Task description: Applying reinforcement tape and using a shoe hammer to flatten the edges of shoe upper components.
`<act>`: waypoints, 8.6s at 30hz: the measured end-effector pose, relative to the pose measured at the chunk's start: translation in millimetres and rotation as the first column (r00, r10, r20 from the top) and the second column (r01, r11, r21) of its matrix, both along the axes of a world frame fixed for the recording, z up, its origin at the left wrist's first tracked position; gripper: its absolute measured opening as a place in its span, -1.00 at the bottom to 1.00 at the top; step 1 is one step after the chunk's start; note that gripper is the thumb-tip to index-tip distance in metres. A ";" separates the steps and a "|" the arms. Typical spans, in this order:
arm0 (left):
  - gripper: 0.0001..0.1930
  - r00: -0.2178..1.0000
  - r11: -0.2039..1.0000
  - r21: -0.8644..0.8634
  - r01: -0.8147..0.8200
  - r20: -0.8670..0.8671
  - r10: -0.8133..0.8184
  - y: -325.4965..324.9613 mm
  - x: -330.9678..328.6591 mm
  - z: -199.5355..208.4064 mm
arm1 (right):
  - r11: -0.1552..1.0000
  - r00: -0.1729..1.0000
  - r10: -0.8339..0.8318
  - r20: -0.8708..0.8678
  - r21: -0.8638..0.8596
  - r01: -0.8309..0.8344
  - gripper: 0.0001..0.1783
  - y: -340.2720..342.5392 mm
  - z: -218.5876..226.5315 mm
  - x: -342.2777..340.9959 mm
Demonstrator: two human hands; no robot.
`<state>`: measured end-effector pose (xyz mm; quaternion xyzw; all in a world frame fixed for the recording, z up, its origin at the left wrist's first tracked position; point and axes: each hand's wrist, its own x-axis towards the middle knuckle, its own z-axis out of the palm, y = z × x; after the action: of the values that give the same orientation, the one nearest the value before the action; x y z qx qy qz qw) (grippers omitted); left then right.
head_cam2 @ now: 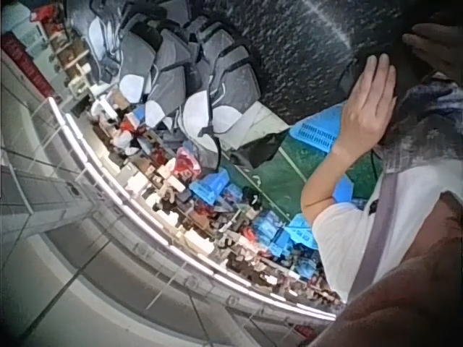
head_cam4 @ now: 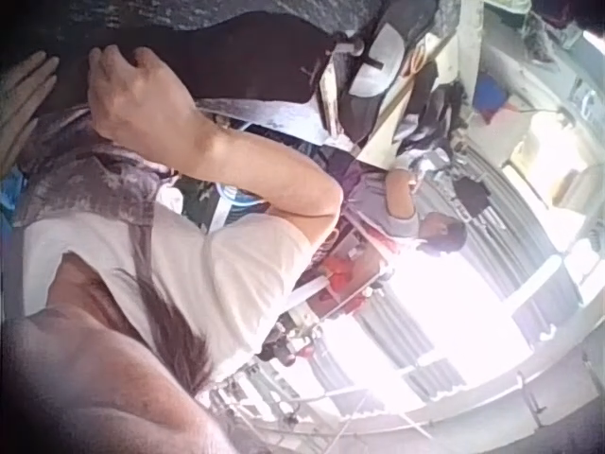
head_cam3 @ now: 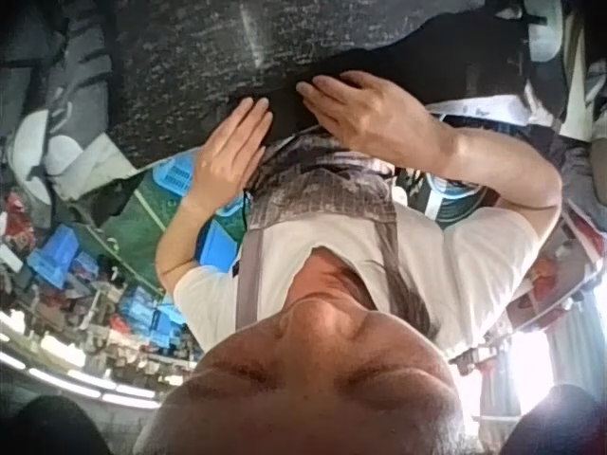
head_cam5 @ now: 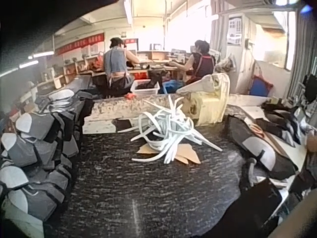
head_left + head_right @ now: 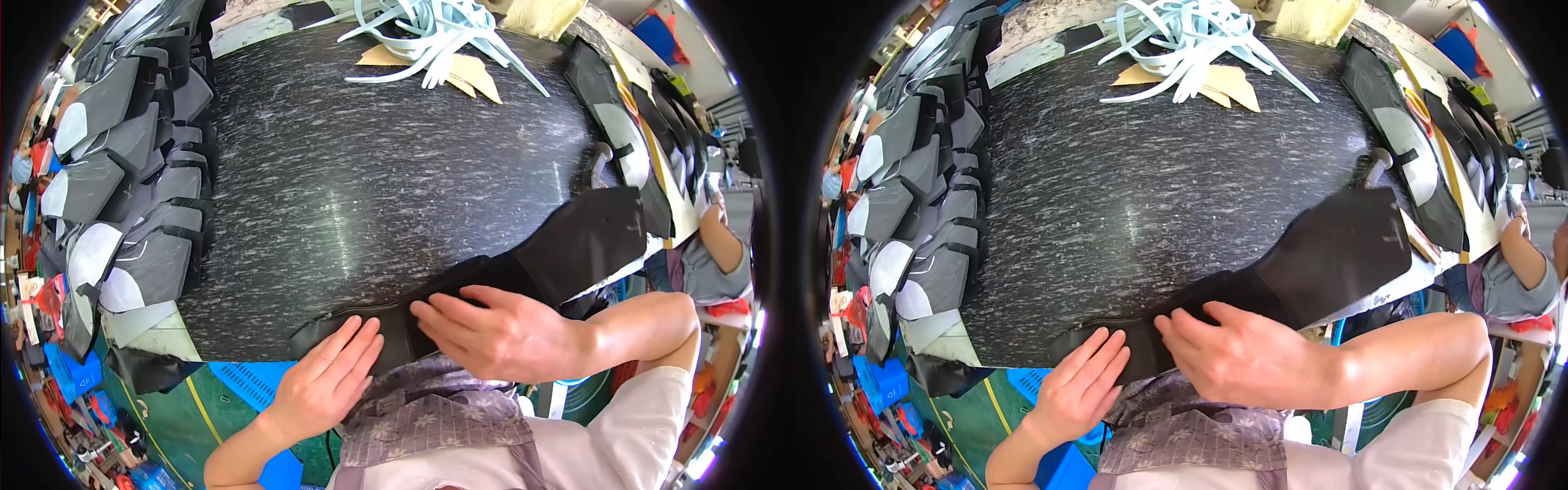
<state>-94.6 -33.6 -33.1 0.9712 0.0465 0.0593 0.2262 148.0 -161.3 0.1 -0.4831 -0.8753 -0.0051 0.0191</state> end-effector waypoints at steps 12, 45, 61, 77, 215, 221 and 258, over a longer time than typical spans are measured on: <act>-0.55 0.954 0.992 0.099 -0.084 0.295 0.051 13.9 2.7 -7.0 | 0.988 0.980 0.002 -0.197 0.151 0.028 -0.63 19.8 -30.3 -32.6; -0.17 0.974 0.982 -0.147 -0.116 0.176 0.141 33.9 26.1 -6.0 | 0.970 0.762 -0.238 -0.602 -0.101 0.222 -0.86 33.9 -27.8 -18.6; -0.40 0.970 0.966 -0.203 -0.157 0.154 0.190 34.0 33.2 3.9 | 0.974 0.788 -0.213 -0.578 -0.064 0.216 -0.82 30.6 -31.8 -20.2; -0.50 0.949 0.988 -0.156 0.002 0.313 0.047 40.3 2.1 -15.8 | 0.986 0.914 -0.004 -0.406 0.151 0.071 -0.59 18.2 -32.4 -28.4; -0.77 0.936 0.755 -0.595 -0.276 0.012 0.352 6.9 110.4 6.8 | 0.821 0.855 -0.334 -0.397 0.324 0.471 -0.49 -44.5 -45.0 71.7; -0.80 0.945 0.811 -0.501 -0.303 -0.049 0.323 7.2 117.7 9.2 | 0.908 0.880 -0.259 -0.398 0.211 0.363 -0.55 -26.0 -40.8 48.8; -0.82 0.960 0.916 -0.290 -0.277 -0.056 0.273 92.9 57.5 10.7 | 0.970 0.933 -0.241 -0.266 -0.076 0.229 -0.17 38.7 -25.2 -0.3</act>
<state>-37.1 59.3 -22.3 0.9108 0.1924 0.0760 0.3573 147.7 -122.7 -25.1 -0.5807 -0.8001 0.0785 0.1282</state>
